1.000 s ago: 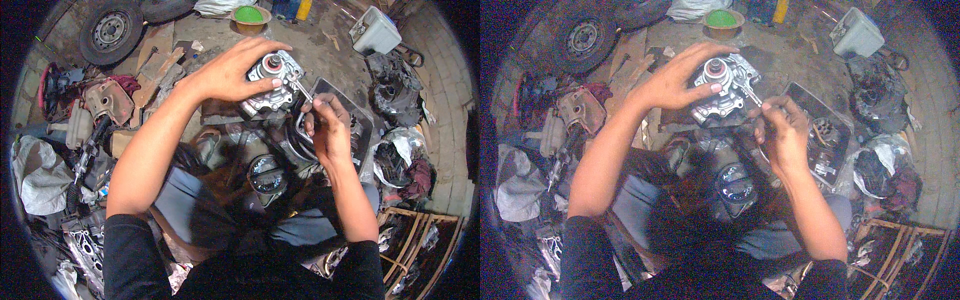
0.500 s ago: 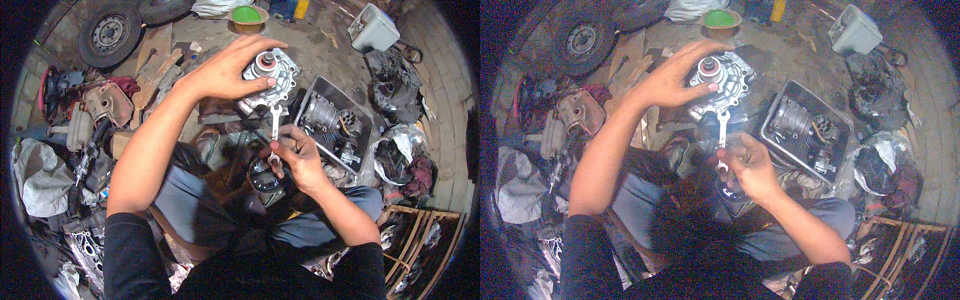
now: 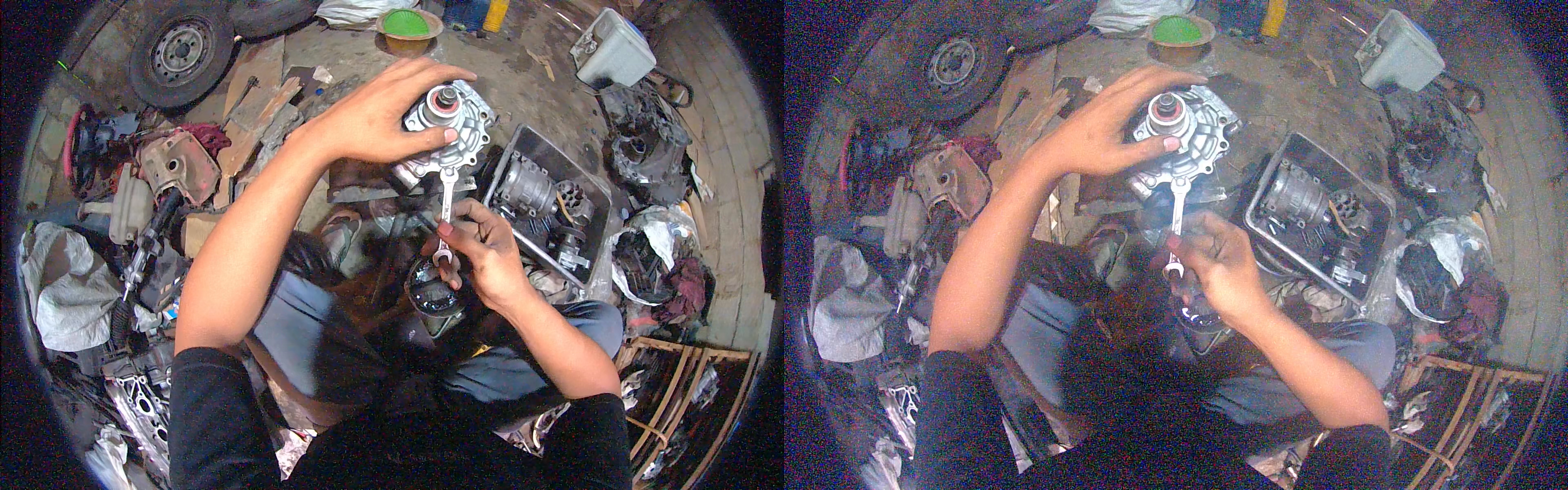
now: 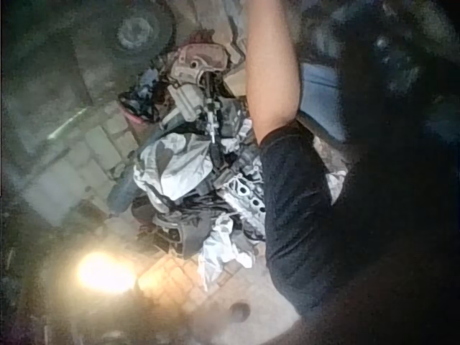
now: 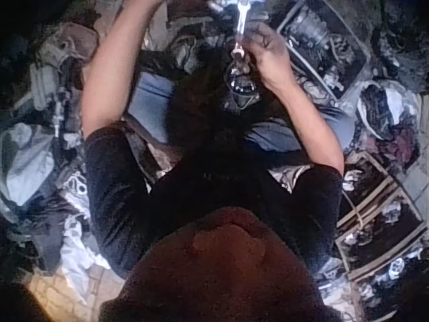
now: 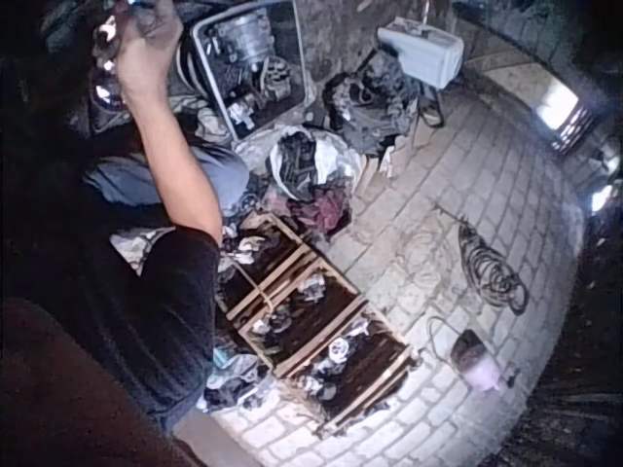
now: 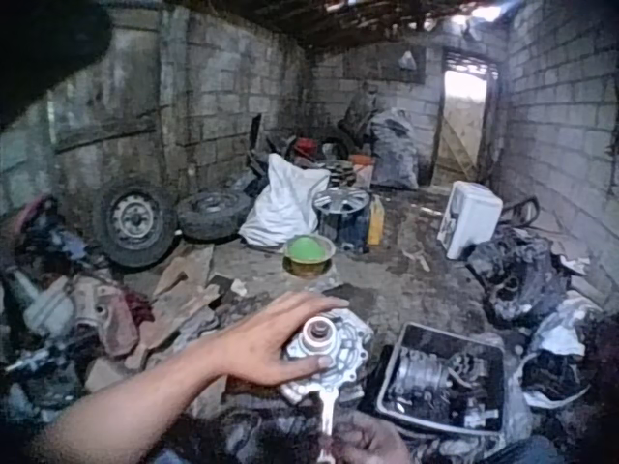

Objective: The person is sitting on the floor in a cluttered workshop, using a wrench to tighten bolts on a silver mechanical component, likely a motor or pump housing. They repeatedly adjust the wrench and rotate the part to access different fasteners.

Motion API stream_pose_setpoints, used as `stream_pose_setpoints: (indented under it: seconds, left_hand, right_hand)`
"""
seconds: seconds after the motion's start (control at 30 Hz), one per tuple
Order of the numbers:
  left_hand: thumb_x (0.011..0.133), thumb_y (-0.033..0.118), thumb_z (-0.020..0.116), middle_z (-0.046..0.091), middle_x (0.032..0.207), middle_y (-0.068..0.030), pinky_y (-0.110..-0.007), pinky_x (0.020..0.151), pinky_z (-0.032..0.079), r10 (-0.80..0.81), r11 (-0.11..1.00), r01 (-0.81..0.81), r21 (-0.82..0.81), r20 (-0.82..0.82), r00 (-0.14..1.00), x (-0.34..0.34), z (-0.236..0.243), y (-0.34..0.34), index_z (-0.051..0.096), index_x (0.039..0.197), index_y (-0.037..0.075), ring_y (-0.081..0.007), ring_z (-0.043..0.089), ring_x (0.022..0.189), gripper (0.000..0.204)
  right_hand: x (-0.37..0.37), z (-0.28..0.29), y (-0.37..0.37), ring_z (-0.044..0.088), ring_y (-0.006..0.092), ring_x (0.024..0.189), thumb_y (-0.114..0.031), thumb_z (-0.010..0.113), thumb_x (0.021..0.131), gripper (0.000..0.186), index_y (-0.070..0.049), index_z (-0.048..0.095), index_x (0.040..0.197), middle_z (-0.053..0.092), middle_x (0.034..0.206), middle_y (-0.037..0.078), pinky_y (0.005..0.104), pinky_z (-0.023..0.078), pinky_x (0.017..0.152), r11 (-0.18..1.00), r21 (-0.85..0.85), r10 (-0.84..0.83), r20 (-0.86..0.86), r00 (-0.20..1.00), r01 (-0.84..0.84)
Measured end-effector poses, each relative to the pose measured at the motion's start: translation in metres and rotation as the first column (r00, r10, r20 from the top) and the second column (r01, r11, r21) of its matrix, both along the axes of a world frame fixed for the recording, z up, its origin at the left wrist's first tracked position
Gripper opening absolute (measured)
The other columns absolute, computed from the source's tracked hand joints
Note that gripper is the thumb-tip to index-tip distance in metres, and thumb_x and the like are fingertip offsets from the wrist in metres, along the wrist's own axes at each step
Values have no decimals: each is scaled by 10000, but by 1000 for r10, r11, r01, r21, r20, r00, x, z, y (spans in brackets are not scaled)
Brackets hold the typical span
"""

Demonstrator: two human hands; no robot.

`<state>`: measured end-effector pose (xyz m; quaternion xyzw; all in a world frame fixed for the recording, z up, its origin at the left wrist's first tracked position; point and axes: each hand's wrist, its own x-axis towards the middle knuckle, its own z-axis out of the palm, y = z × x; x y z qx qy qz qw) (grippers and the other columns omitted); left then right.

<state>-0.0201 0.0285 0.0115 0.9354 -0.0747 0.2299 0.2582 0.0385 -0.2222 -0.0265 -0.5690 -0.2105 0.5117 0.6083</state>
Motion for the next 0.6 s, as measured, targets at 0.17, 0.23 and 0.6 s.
stream_pose_setpoints:
  seconds: [0.17, 0.23, 0.6]
  left_hand:
    - [878, 287, 734, 537, 1460, -151, -463, 1191, 336, -9, 1000, 9, 7, 19, 1000, 1, -2, 0, 489, 1465, 68, -334, 478, 1388, 673]
    - [876, 285, 735, 537, 1463, -150, -463, 1193, 333, -6, 1000, 6, 4, 18, 1000, 0, -2, 0, 488, 1466, 69, -335, 476, 1392, 675]
    - [863, 270, 745, 535, 1475, -147, -464, 1194, 331, -3, 1000, 3, -5, 33, 999, 1, -4, 0, 494, 1467, 70, -334, 474, 1395, 684]
  right_hand:
    - [13, 8, -2, 563, 123, 488, -174, 683, 975, 198, 3, 623, 1042, 703, 722, 97, 257, 379, 417, 993, -122, 17, 130, 991, -1]
    - [19, 11, -2, 562, 117, 506, -178, 694, 967, 199, 6, 645, 1025, 694, 693, 76, 271, 372, 434, 988, -154, 26, 241, 970, 12]
    - [51, 16, 6, 520, 95, 487, -201, 803, 885, 253, -29, 618, 905, 644, 670, 38, 269, 353, 437, 957, -107, -196, 441, 876, 268]
